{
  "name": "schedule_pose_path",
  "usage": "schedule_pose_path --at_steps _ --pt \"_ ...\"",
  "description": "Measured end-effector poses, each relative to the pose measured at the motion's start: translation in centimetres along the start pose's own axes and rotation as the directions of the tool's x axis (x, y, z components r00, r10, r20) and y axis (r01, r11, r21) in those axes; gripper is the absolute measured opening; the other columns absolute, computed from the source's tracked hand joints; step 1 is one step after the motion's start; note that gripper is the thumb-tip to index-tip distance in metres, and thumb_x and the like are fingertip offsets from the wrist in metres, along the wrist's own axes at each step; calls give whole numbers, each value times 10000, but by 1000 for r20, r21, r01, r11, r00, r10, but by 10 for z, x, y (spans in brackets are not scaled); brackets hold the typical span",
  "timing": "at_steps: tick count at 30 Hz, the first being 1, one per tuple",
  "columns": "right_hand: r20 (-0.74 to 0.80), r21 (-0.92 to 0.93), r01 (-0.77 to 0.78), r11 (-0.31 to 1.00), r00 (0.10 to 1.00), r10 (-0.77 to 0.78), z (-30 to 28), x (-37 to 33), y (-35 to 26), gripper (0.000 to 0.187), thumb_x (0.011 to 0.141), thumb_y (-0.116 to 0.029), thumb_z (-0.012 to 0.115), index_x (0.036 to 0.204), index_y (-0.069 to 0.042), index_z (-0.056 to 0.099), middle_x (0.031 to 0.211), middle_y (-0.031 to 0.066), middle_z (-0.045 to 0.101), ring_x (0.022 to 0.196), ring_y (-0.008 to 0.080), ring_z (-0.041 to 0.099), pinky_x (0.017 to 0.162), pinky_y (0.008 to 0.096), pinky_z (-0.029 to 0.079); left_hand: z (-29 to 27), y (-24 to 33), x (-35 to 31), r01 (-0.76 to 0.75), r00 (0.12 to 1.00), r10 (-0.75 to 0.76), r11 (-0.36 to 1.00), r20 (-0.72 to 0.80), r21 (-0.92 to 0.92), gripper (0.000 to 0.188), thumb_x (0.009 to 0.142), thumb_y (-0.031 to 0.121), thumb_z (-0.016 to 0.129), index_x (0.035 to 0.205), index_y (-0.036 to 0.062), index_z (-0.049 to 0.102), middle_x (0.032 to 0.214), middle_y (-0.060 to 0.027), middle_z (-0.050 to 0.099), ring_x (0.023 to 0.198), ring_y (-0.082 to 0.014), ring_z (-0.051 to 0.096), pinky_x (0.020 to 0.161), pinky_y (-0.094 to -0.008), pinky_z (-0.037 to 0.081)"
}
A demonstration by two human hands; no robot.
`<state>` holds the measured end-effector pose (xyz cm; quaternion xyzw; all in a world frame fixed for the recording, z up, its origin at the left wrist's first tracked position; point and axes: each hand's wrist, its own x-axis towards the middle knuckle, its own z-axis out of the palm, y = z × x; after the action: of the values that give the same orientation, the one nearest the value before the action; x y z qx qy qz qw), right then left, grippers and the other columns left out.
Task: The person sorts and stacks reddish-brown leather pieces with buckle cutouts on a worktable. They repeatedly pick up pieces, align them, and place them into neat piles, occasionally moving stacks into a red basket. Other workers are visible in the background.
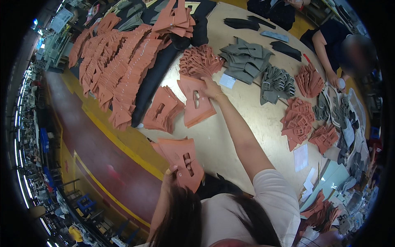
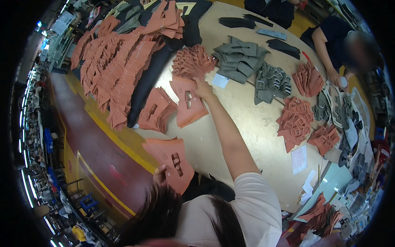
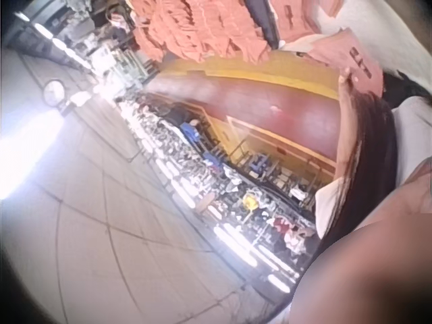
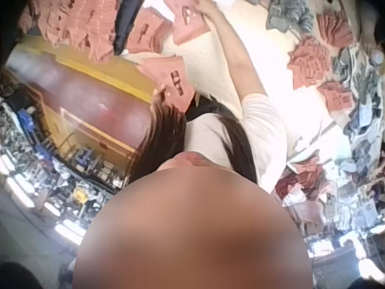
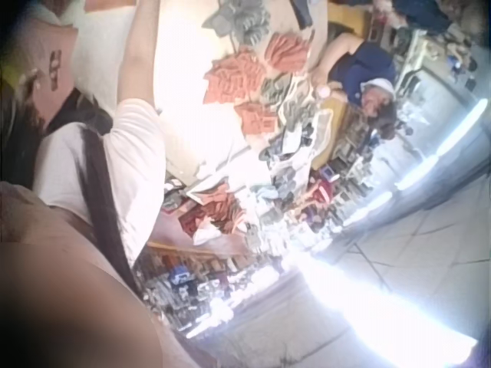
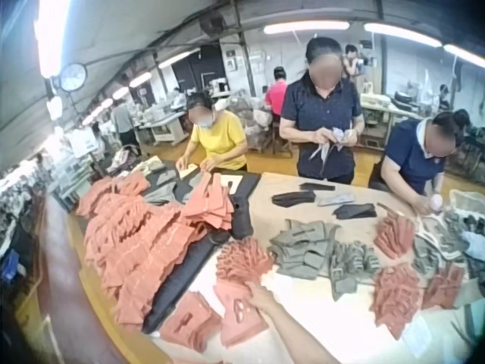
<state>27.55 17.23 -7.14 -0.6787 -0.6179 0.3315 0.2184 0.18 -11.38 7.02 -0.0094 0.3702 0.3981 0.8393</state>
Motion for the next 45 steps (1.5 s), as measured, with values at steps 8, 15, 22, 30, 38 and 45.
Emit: schedule_pose_path --at_steps 8,15,22,30,38,45 --pt "336 -4 -7 1000 942 8 -6 16 2 497 716 -292 684 1165 -89 618 1122 142 650 985 267 631 872 393 473 31 -6 -7 -6 986 20 996 166 -88 652 829 449 677 1210 -46 488 1045 -110 556 1007 -257 561 908 -417 470" --pt "324 573 -174 801 946 -27 -18 -108 48 430 736 -142 657 1151 -33 624 1055 70 666 946 176 624 827 307 494 60 6 4 71 954 -29 989 299 -133 726 752 554 708 1215 49 468 984 -60 564 981 -243 565 884 -409 473" --pt "245 870 -369 328 899 362 -18 -288 78 539 782 -32 590 1304 12 463 1160 107 611 1070 195 598 923 323 495 56 7 18 -2 952 -48 987 302 162 662 807 563 654 1216 70 489 1076 -82 604 990 -244 585 842 -434 510" --pt "128 991 -128 -35 860 493 24 -351 61 312 893 -137 588 1170 6 569 1124 117 631 975 196 636 827 322 544 45 22 37 337 798 -470 867 377 368 603 848 560 603 1196 75 514 1073 -93 627 949 -231 606 819 -397 514" --pt "2 997 61 -41 536 844 78 -358 25 379 890 -226 600 1172 25 563 1080 130 636 940 221 635 829 355 534 60 16 72 752 306 -856 485 416 447 575 861 551 587 1173 72 530 1032 -94 639 910 -221 616 806 -372 513" --pt "-3 994 95 -54 525 851 53 -425 -8 403 888 -254 564 1185 17 557 1068 110 637 918 215 644 781 357 536 53 3 72 602 640 -745 639 190 479 503 865 518 595 1010 37 567 851 -81 615 756 -200 589 723 -345 508"
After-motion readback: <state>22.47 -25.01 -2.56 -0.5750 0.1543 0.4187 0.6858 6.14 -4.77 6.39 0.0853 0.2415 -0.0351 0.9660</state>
